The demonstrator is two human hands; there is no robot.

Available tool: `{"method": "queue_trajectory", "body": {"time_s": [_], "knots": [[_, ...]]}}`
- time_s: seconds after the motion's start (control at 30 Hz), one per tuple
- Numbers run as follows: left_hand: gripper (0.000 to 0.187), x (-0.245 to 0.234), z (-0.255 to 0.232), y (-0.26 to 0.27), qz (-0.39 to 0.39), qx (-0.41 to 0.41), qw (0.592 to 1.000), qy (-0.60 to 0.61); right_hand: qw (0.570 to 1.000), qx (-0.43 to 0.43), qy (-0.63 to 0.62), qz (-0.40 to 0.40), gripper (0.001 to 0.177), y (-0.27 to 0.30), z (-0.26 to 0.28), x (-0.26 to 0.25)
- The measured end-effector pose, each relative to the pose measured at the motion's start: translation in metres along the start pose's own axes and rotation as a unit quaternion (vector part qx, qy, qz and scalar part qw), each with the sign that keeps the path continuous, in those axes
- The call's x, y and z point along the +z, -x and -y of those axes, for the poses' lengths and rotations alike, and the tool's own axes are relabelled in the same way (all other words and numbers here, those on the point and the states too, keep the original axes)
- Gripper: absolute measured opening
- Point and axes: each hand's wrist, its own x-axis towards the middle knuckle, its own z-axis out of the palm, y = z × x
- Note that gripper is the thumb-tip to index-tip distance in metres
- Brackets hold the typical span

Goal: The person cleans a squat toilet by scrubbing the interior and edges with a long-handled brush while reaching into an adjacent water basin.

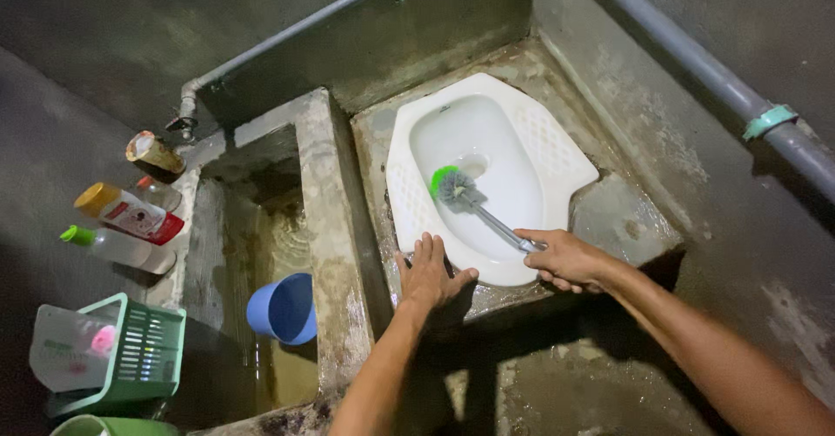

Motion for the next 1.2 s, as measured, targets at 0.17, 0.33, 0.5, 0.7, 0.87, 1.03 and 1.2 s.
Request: {"method": "queue_trajectory", "body": {"time_s": [0.17, 0.33, 0.5, 0.7, 0.87, 1.03, 1.2], "knots": [[0.121, -0.001, -0.001, 0.004, -0.016, 0.016, 1.000, 0.000, 0.998, 0.016, 0.031, 0.048, 0.067, 0.041, -0.043, -0.037], [0.127, 0.003, 0.001, -0.004, -0.020, 0.009, 1.000, 0.019, 0.995, 0.091, 0.007, 0.049, 0.067, 0.079, -0.068, -0.069], [0.127, 0.004, 0.002, -0.003, -0.017, 0.003, 0.998, 0.064, 0.998, 0.043, 0.041, 0.034, 0.065, 0.022, -0.031, -0.044], [0.128, -0.002, -0.002, -0.001, 0.009, -0.012, 0.998, 0.064, 1.000, 0.004, 0.009, -0.010, 0.070, -0.036, 0.031, 0.001], [0.129, 0.002, -0.002, -0.013, 0.041, -0.022, 0.998, 0.048, 0.993, 0.037, 0.107, 0.022, 0.069, 0.006, 0.006, -0.016], [0.130, 0.003, 0.000, -0.016, 0.037, -0.009, 0.998, 0.043, 0.990, 0.083, 0.099, 0.051, 0.071, 0.070, -0.032, -0.056], [0.131, 0.004, 0.000, -0.024, 0.031, -0.002, 0.999, 0.044, 0.991, 0.064, 0.117, 0.013, 0.063, 0.018, -0.006, -0.024]]}}
